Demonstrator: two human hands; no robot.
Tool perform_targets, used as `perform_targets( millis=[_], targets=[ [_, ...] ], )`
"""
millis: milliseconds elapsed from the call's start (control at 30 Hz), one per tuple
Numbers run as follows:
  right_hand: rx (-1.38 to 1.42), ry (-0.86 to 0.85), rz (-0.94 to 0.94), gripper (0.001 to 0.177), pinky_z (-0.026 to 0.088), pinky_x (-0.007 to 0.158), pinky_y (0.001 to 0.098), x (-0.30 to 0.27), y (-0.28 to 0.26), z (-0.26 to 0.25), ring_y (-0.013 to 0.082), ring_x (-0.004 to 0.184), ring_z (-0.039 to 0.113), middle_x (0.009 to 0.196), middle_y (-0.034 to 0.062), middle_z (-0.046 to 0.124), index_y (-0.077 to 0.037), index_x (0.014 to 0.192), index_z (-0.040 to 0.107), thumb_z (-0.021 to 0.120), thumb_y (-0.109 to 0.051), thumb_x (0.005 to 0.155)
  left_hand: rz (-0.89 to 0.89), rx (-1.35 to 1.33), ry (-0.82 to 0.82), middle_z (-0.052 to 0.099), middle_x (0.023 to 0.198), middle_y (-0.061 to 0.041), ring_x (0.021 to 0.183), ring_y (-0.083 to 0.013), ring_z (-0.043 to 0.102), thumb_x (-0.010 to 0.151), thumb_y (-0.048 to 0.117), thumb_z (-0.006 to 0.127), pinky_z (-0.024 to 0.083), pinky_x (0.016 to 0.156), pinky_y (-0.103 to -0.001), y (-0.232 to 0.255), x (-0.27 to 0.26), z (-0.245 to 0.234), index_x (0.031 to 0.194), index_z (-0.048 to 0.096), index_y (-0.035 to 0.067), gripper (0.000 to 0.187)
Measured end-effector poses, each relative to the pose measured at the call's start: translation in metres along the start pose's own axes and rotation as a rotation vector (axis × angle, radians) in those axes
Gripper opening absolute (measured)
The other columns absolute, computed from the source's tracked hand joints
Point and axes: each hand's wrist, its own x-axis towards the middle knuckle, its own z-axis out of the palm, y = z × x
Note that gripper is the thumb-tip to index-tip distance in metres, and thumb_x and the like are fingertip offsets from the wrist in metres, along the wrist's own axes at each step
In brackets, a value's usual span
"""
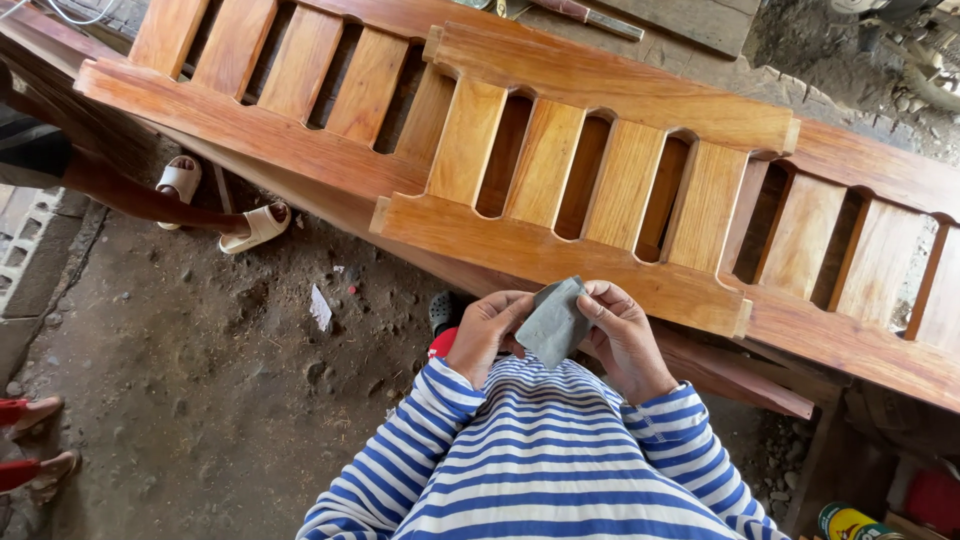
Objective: Sanding the surface of a wooden furniture component with sandpaper
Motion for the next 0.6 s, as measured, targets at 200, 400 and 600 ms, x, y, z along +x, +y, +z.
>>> perform_targets(
  millis=[200, 400, 600],
  targets=[
    [0.019, -0.096, 0.018, 0.032, 0.065, 0.065, 0.0322, 0.004, -0.008, 0.034, 0.0158, 0.072, 0.075, 0.084, 0.0078, 0.073, -0.004, 0.126, 0.06, 0.067, -0.009, 0.095, 0.029, 0.021, 0.001, 0.072, 0.07, -0.015, 0.054, -0.0207, 0.071, 0.09, 0.013, 0.078, 0.059, 0.039, -0.028, 0.015, 0.005, -0.011, 0.1, 0.076, -0.004, 0.02],
    [0.043, -0.107, 0.009, 0.039, 0.066, 0.065, 0.0315, 0.027, 0.002, 0.07, 0.0159, 0.074, 0.074, 0.082, 0.0045, 0.07, -0.004, 0.131, 0.057, 0.067, -0.006, 0.093, 0.127, -0.009, 0.035, 0.07, 0.072, -0.017, 0.053, -0.0253, 0.07, 0.09, 0.012, 0.078, 0.06, 0.04, -0.034, 0.071, 0.01, -0.035, 0.101, 0.077, -0.005, 0.02],
    [0.052, -0.068, -0.001, 0.039, 0.063, 0.068, 0.0266, 0.061, 0.024, 0.119, 0.0125, 0.074, 0.071, 0.082, 0.0026, 0.068, -0.004, 0.13, 0.057, 0.069, -0.004, 0.092, 0.282, -0.036, 0.137, 0.064, 0.077, -0.009, 0.056, -0.0222, 0.069, 0.093, 0.013, 0.074, 0.062, 0.044, -0.034, 0.137, 0.036, -0.093, 0.1, 0.077, -0.004, 0.018]
  ],
)
